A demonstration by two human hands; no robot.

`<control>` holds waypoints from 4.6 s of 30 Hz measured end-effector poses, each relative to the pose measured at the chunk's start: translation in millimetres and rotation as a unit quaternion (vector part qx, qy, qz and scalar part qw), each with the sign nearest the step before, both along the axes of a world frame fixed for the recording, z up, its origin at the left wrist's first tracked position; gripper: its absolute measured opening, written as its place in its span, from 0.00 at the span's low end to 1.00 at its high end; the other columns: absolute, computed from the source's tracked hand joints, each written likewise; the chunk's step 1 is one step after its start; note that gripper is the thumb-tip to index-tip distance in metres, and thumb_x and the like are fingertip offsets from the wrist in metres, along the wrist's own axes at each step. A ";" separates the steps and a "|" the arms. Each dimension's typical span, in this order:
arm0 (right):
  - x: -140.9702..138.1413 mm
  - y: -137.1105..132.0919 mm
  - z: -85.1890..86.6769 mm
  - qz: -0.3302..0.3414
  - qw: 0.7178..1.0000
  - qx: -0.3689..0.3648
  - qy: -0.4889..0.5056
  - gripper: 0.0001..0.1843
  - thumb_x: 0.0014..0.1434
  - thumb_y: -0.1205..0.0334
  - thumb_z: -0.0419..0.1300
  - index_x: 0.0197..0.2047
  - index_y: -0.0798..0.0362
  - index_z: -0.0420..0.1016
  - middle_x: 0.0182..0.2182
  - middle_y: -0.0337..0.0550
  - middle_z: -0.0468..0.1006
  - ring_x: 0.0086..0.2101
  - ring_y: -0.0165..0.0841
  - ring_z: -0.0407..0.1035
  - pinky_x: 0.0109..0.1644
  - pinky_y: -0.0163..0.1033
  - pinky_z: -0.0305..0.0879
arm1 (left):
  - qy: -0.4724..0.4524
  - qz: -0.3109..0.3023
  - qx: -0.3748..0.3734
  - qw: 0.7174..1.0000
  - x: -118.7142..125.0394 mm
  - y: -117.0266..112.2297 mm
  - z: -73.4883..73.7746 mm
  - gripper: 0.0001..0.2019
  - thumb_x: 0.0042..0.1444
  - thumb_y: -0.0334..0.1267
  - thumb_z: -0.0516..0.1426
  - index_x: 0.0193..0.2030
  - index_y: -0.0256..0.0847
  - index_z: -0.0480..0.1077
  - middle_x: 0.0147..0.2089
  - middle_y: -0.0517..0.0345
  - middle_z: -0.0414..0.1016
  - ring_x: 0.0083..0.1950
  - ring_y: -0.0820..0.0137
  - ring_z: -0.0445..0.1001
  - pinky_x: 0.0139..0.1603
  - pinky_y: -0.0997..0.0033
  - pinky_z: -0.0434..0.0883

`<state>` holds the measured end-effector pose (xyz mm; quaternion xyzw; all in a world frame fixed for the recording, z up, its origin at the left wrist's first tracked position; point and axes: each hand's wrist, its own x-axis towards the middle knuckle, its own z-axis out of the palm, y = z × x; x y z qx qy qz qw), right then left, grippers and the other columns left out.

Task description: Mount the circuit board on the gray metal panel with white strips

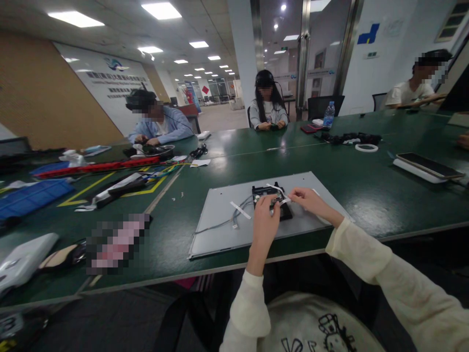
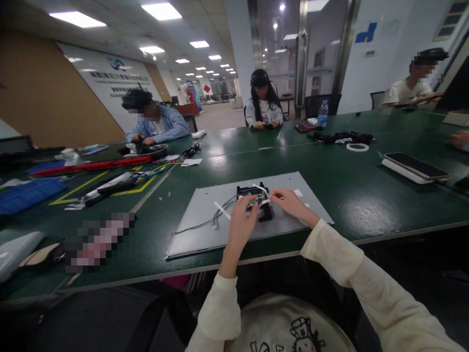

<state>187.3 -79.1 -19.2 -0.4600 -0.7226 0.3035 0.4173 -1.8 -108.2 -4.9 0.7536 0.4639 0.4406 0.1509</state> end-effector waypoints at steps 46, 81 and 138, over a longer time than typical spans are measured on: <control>-2.2 -11.4 -8.5 -0.137 0.965 0.078 -0.210 0.16 0.63 0.54 0.55 0.27 0.53 0.68 0.24 0.38 0.72 0.26 0.29 0.63 0.32 0.34 0.51 | 0.170 0.129 -0.122 0.969 18.4 -2.6 -1.6 0.10 0.62 0.40 0.53 0.31 0.40 0.69 0.30 0.56 0.76 0.34 0.68 0.74 0.31 0.72 0.58; -9.1 -8.6 -19.5 -0.153 0.928 0.079 -0.331 0.11 0.61 0.56 0.56 0.30 0.52 0.68 0.29 0.41 0.74 0.30 0.32 0.65 0.32 0.35 0.48 | 0.280 0.162 -0.138 0.936 20.0 0.9 -2.3 0.10 0.63 0.39 0.51 0.40 0.39 0.72 0.38 0.48 0.78 0.41 0.62 0.77 0.39 0.69 0.69; -15.6 -34.5 -2.2 0.169 0.927 0.159 -0.295 0.37 0.56 0.41 0.62 0.65 0.45 0.63 0.69 0.48 0.47 0.68 0.47 0.35 0.68 0.59 0.38 | -0.012 0.221 0.008 0.975 0.9 -17.9 11.5 0.14 0.64 0.43 0.48 0.28 0.41 0.63 0.23 0.64 0.65 0.25 0.75 0.64 0.31 0.76 0.59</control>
